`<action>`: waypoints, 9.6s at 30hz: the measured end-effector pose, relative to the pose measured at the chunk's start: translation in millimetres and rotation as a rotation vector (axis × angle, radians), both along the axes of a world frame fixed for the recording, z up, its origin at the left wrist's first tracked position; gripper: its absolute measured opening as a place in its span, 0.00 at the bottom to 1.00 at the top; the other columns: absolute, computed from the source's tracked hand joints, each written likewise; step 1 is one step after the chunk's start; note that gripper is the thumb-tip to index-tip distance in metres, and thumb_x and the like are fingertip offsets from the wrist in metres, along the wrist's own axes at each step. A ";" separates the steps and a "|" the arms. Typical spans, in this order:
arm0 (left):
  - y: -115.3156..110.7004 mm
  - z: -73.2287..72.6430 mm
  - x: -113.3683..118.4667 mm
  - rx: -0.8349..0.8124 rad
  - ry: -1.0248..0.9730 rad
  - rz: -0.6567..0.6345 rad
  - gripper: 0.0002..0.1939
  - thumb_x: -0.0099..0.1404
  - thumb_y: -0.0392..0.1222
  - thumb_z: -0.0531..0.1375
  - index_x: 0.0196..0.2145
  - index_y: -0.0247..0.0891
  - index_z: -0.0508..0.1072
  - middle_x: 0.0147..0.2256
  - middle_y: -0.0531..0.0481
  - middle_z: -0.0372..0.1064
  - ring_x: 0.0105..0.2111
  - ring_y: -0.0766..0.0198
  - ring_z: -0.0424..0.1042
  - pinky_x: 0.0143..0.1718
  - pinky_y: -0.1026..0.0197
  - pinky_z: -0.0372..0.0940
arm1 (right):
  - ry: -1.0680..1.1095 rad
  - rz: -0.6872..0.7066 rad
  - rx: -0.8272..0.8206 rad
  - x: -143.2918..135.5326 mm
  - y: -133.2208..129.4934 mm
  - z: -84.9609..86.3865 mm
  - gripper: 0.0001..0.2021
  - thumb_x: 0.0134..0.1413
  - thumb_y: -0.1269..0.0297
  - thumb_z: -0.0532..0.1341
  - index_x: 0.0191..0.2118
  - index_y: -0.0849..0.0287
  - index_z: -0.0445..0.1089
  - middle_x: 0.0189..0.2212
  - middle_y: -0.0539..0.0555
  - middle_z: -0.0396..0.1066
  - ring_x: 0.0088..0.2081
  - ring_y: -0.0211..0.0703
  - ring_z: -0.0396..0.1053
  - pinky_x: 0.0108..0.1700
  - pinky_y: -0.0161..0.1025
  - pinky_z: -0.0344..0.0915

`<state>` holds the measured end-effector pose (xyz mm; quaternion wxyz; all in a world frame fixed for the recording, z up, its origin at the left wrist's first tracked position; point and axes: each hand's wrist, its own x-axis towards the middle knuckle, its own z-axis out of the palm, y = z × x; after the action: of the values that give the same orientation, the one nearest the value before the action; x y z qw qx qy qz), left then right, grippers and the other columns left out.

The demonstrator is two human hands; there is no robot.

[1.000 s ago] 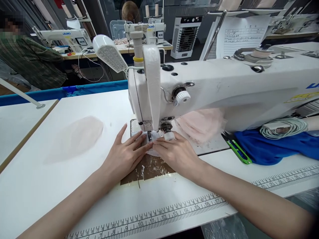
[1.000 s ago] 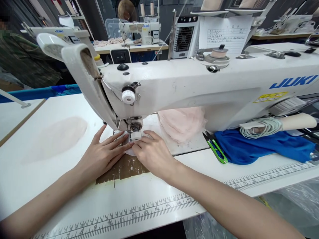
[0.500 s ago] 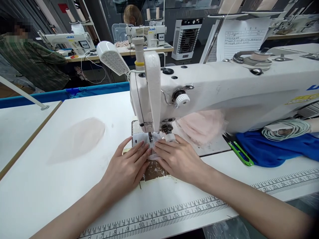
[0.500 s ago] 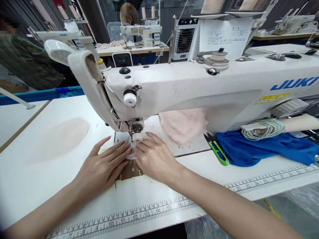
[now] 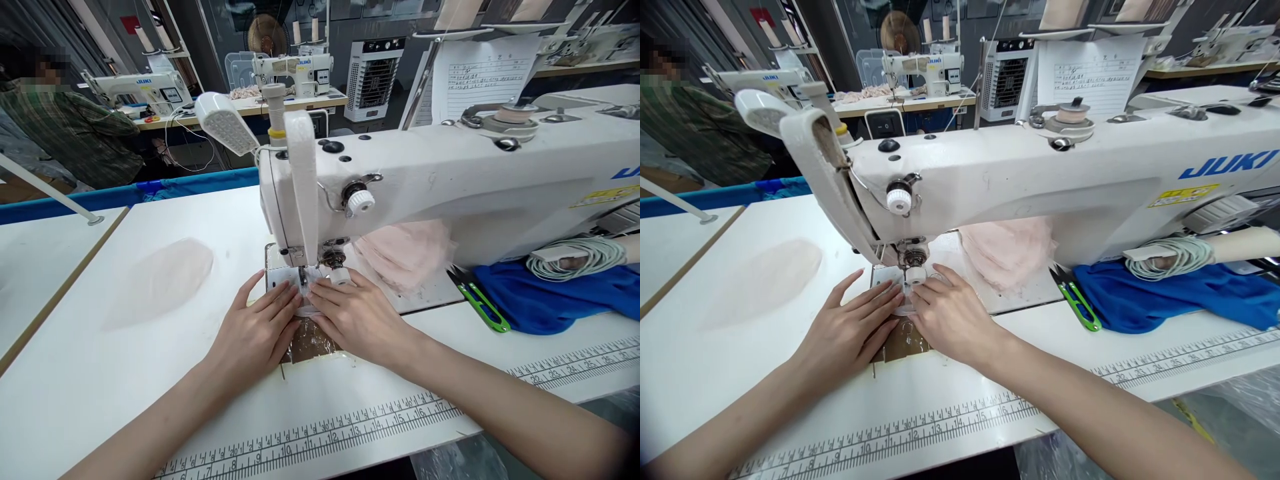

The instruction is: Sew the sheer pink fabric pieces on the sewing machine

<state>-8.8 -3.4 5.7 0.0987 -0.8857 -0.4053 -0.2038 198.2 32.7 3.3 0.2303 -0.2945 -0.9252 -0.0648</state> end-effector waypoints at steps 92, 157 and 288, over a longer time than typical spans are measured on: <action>10.2 -5.6 0.1 0.016 0.135 0.013 0.25 0.69 0.52 0.52 0.55 0.31 0.67 0.53 0.38 0.68 0.55 0.51 0.67 0.59 0.45 0.60 | -0.178 -0.076 -0.033 -0.8 8.5 4.9 0.13 0.55 0.77 0.51 0.43 0.66 0.68 0.39 0.61 0.76 0.50 0.49 0.68 0.61 0.52 0.52; 31.0 0.8 17.2 -0.086 -0.119 0.234 0.06 0.65 0.36 0.56 0.34 0.40 0.74 0.37 0.50 0.74 0.37 0.57 0.69 0.37 0.54 0.63 | 0.298 -0.181 -0.092 -9.1 15.5 -1.0 0.14 0.63 0.58 0.55 0.34 0.54 0.78 0.20 0.47 0.72 0.20 0.33 0.64 0.23 0.34 0.48; 38.9 57.9 -246.4 -0.811 -0.941 0.498 0.17 0.63 0.55 0.58 0.35 0.36 0.70 0.27 0.51 0.66 0.20 0.71 0.62 0.23 0.66 0.61 | 0.786 0.070 -1.256 -216.5 63.2 44.1 0.07 0.55 0.63 0.61 0.31 0.60 0.73 0.20 0.46 0.66 0.18 0.30 0.65 0.22 0.28 0.65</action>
<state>-255.2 35.5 63.5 -0.3853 -0.5493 -0.6418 -0.3713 -18.3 95.8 47.4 0.3346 -0.3424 -0.6465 0.5940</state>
